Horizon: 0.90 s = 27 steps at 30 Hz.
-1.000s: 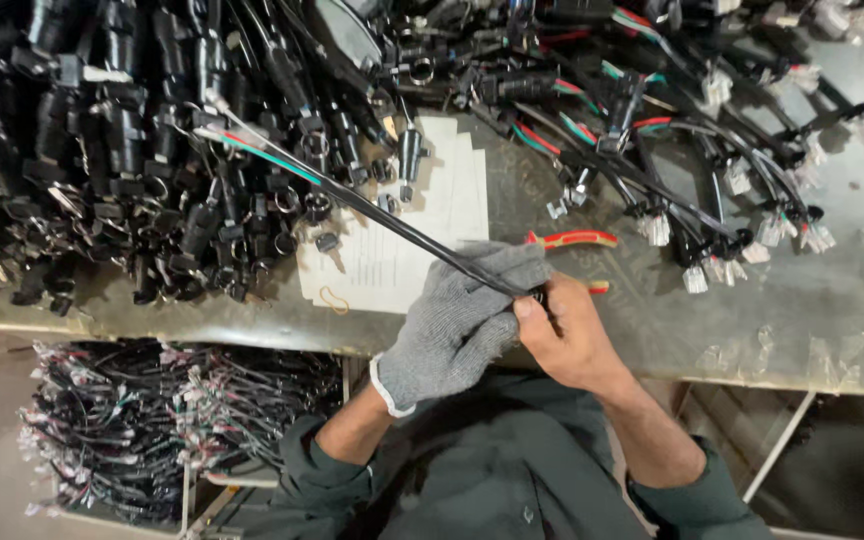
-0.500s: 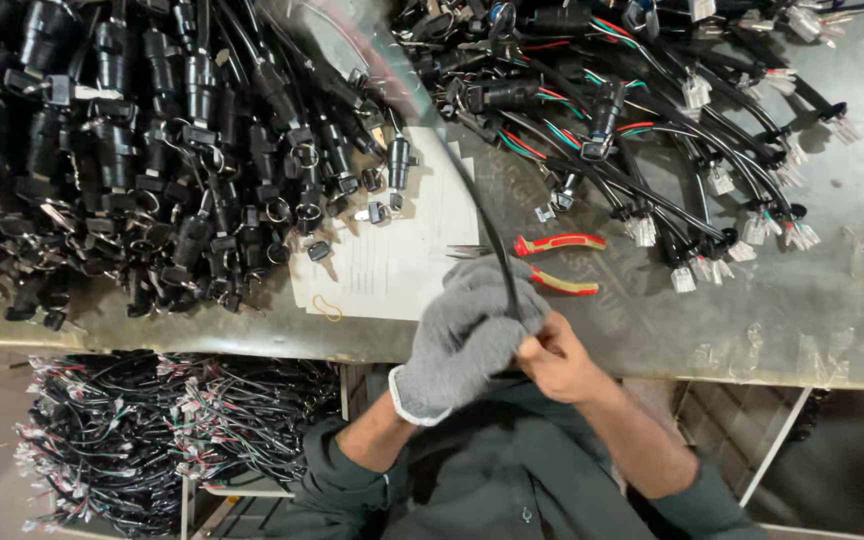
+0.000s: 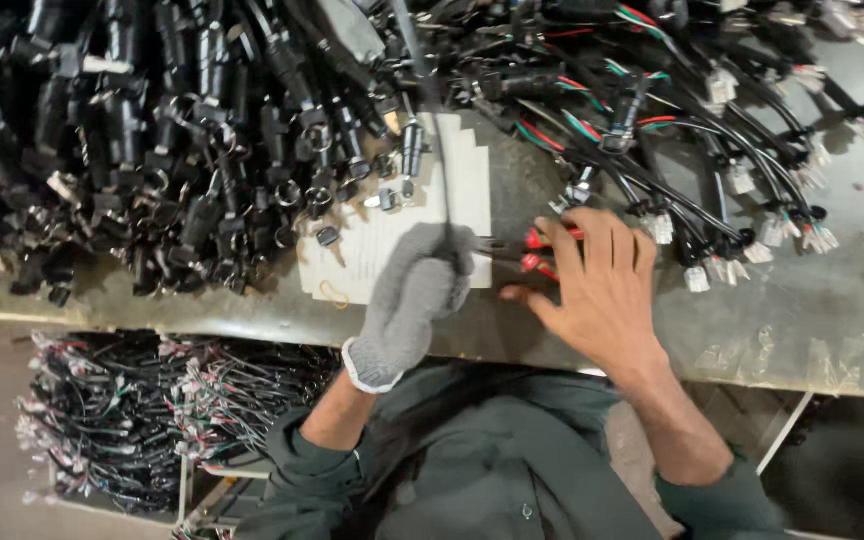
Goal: The person works at a workbench covered with black cable assemblies. They pick up a cable, fit a black connector housing onto its end, and use red-handled pliers to crimp and secure the connector, working on one cable at a time and setting finished pieces aside.
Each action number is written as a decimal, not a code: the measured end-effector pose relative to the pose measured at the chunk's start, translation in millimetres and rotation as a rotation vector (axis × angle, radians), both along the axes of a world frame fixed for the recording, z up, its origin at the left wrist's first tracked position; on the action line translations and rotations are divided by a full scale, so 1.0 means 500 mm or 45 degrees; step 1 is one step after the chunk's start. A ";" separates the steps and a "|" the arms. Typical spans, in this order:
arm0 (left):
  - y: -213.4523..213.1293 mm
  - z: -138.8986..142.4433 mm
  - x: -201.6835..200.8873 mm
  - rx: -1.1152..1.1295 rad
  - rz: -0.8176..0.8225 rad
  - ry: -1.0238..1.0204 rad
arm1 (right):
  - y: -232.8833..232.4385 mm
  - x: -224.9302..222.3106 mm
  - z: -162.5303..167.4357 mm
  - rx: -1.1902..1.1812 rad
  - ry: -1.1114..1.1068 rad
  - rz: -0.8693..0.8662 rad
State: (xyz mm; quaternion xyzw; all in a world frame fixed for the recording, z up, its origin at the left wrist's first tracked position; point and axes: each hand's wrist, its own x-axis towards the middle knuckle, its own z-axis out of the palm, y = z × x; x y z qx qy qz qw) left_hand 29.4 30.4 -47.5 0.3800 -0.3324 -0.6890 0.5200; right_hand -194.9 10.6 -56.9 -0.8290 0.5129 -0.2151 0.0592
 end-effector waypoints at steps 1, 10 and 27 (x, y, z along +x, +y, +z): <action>-0.002 0.005 0.006 -0.227 -0.016 -0.258 | 0.001 -0.002 -0.008 -0.034 0.117 -0.027; 0.000 0.083 0.003 -0.503 -0.341 -0.683 | 0.008 -0.024 -0.046 0.870 -1.316 -0.071; 0.082 0.056 0.019 -0.415 -0.154 -1.013 | -0.037 0.033 0.035 0.240 -0.266 0.193</action>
